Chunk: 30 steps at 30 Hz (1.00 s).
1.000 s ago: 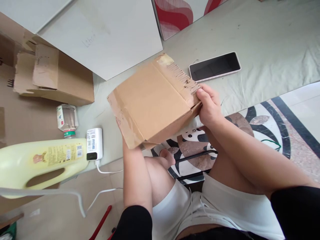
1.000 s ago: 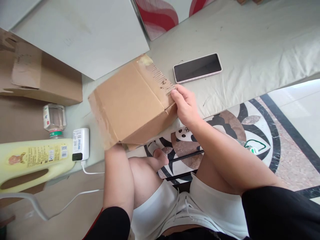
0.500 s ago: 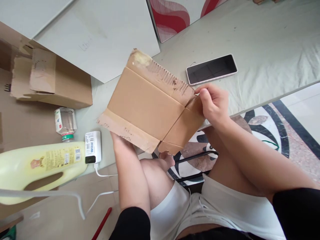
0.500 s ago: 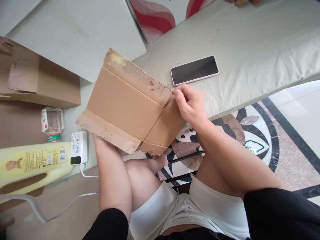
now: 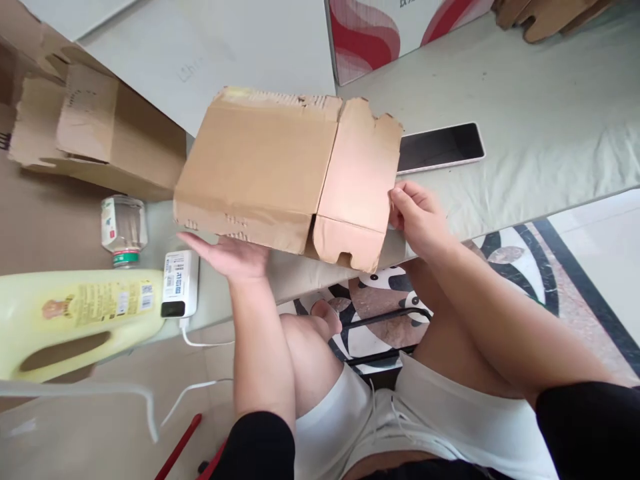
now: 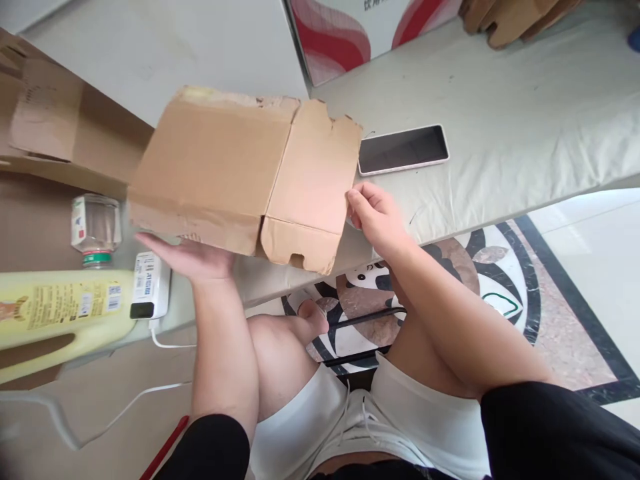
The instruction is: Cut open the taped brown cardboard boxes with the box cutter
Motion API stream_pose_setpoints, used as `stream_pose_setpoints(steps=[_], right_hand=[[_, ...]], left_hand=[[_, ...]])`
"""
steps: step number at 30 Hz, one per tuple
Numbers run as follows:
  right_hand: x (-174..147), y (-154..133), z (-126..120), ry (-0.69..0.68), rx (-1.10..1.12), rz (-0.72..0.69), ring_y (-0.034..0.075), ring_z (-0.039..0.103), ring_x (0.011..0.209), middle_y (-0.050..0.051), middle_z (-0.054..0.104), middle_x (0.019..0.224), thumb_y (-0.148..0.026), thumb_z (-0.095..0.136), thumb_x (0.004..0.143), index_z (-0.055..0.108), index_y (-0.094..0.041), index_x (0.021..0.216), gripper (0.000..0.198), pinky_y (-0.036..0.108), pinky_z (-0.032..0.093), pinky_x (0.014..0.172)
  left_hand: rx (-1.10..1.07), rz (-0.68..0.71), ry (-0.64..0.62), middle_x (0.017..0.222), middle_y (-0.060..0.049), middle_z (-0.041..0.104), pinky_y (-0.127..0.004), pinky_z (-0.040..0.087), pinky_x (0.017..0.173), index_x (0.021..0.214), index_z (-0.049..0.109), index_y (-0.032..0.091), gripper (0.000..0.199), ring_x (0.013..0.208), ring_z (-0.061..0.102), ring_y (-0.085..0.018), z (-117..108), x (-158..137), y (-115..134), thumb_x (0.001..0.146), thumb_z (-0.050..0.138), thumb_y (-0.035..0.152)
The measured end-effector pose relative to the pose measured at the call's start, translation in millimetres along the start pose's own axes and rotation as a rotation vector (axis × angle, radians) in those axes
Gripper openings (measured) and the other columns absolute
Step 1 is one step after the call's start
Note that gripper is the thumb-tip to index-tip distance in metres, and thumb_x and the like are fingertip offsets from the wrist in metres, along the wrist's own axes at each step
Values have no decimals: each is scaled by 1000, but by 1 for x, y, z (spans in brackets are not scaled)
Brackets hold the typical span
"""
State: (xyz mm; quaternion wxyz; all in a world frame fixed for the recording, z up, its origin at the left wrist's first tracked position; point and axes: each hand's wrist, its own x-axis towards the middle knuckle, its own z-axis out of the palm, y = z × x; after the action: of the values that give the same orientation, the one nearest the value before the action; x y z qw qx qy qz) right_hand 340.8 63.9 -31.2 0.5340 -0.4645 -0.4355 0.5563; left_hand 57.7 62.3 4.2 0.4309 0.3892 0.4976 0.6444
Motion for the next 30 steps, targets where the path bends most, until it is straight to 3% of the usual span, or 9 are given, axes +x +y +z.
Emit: stream_pose_setpoints(steps=[3,7,9,12,16,19,22,25,30], right_hand=[[-3,2,10,-8,-46,27,5,40,46,-5,48,55,-40,63,88,49,-20,66,32,21,31,47],[-5,6,22,-1,-82,56,4,40,43,-5,50,53,-30,63,85,49,-19,64,28,20,28,44],[-5,7,27,1,-69,54,5,40,42,-5,49,51,-30,63,84,51,-19,65,25,20,27,43],[-4,9,31,-36,-18,61,6,40,41,-6,49,48,-38,67,83,55,-20,71,25,20,28,42],[-4,13,33,-62,11,72,10,47,46,-4,49,51,-64,79,66,56,-21,75,49,22,36,41],[-7,14,33,-47,-44,76,12,50,49,-2,53,59,-71,81,58,58,-21,81,60,24,40,40],[-13,10,34,-28,-171,109,8,43,45,0,56,69,-70,80,61,61,-20,91,61,23,35,33],[-19,5,34,-41,-262,118,7,45,47,3,61,79,-69,79,65,63,-18,93,60,24,40,34],[-20,-1,33,-112,-237,77,9,47,42,1,59,64,-73,76,67,60,-19,81,58,25,41,35]], left_hand=[[1,-9,20,127,-11,67,-42,52,109,117,67,29,88,138,51,-29,1,-3,5,69,34,95],[-85,-13,61,130,-10,67,-41,50,112,114,68,25,63,137,53,-29,-4,4,-4,70,66,71],[-95,-15,107,130,-9,67,-40,50,112,111,68,23,55,137,53,-28,-8,10,-9,71,71,60],[-139,-35,108,129,-10,68,-41,51,111,105,68,20,46,137,54,-28,-12,14,-11,74,68,53],[-262,-83,101,123,-11,69,-42,51,111,94,67,18,34,138,53,-31,-14,14,-8,71,68,44],[-290,-100,111,119,-10,71,-43,51,111,89,66,19,32,134,57,-31,-12,14,-9,70,71,44],[-233,-113,187,116,-7,73,-42,52,109,91,65,21,38,127,62,-28,-10,16,-14,64,81,43],[-166,-131,283,109,-8,75,-42,53,107,90,66,20,41,122,65,-28,-10,17,-19,58,86,36],[-188,-187,283,115,-7,75,-40,53,109,89,67,21,34,121,66,-27,-10,20,-21,63,83,36]])
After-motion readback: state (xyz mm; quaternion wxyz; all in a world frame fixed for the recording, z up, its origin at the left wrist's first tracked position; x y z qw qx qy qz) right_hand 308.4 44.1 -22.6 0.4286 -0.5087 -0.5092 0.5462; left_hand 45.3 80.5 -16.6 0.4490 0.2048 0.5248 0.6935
